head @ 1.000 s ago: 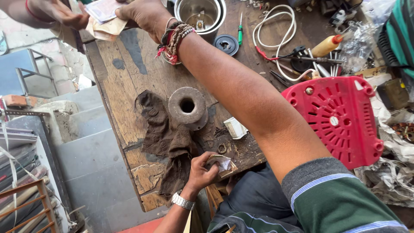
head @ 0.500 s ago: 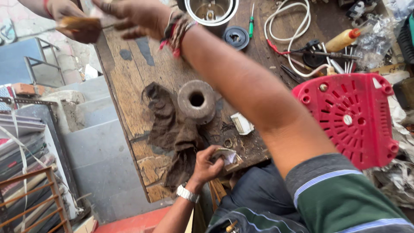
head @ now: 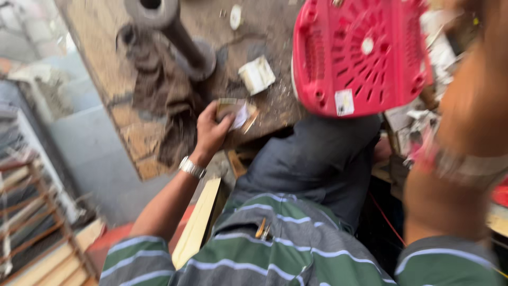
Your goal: The person disassembles a red plastic fan housing using a screwdriver and hammer. They remove the back cover to access the internal motor and wiring. The person then handles currency notes, counting and organizing them on the workbench. Finally, they use a hammer to tap a metal component on the fan's stand.
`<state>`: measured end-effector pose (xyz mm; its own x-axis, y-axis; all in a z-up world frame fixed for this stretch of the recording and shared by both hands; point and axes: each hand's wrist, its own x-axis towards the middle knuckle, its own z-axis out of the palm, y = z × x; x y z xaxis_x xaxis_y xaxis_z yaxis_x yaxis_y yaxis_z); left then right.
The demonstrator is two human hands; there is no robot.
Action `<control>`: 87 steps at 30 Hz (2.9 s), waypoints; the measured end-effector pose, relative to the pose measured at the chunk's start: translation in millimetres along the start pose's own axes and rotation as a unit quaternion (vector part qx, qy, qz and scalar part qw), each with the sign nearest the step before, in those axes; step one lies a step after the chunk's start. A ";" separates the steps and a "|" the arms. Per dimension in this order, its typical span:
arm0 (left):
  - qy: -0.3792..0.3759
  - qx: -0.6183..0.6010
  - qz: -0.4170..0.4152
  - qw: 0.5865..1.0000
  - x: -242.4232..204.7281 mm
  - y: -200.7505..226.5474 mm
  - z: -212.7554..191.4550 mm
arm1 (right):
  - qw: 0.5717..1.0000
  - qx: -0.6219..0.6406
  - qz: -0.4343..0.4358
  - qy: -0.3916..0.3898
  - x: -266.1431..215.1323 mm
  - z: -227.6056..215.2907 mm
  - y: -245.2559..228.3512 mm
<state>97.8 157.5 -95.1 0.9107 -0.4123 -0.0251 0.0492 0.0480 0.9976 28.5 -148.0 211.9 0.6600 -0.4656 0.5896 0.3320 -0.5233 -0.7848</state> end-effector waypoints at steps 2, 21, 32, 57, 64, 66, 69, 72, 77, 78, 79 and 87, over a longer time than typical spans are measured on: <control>0.013 -0.094 -0.043 0.995 -13.6 15.6 25.6 | 0.997 0.003 0.064 0.053 -78.2 -28.7 -6.1; -0.096 -0.208 -0.180 0.957 -59.5 76.5 160.3 | 0.933 0.079 0.341 -0.089 -223.2 -58.2 94.7; -0.164 -0.049 -0.191 0.967 -47.1 96.1 167.3 | 0.927 0.053 0.359 -0.097 -218.7 -56.0 93.6; -0.149 -0.178 -0.215 0.949 -45.4 81.7 172.1 | 0.929 0.077 0.362 0.006 -230.2 -67.3 106.4; -0.240 -0.197 -0.150 0.939 -59.2 81.6 168.0 | 0.935 0.037 0.353 -0.013 -235.8 -74.1 114.1; -0.234 -0.193 -0.112 0.946 -63.8 77.2 174.6 | 0.905 0.129 0.401 -0.059 -240.8 -67.5 103.8; -0.181 -0.247 -0.154 0.939 -69.0 62.7 183.6 | 0.853 0.262 0.440 -0.098 -248.0 -61.0 82.4; -0.186 -0.206 -0.094 0.956 -76.0 48.1 179.2 | 0.883 0.212 0.385 -0.165 -245.1 -62.2 80.7; -0.191 -0.188 -0.063 0.961 -80.6 44.5 175.7 | 0.866 0.192 0.433 -0.161 -243.4 -55.9 88.2; -0.200 -0.191 -0.054 0.959 -77.6 48.0 174.3 | 0.869 0.195 0.432 -0.145 -243.7 -52.9 91.4; -0.189 -0.181 -0.054 0.964 -70.2 52.4 168.1 | 0.871 0.198 0.430 -0.129 -244.2 -48.0 95.4; 0.020 0.478 0.044 0.877 59.4 66.6 63.6 | 0.884 0.138 0.417 -0.159 -245.5 -36.5 103.7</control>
<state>129.1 78.4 -26.1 0.9080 -0.4128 0.0721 -0.3716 -0.7136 0.5939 -123.7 -114.0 -7.3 0.8943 -0.3598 -0.2661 -0.2374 0.1226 -0.9636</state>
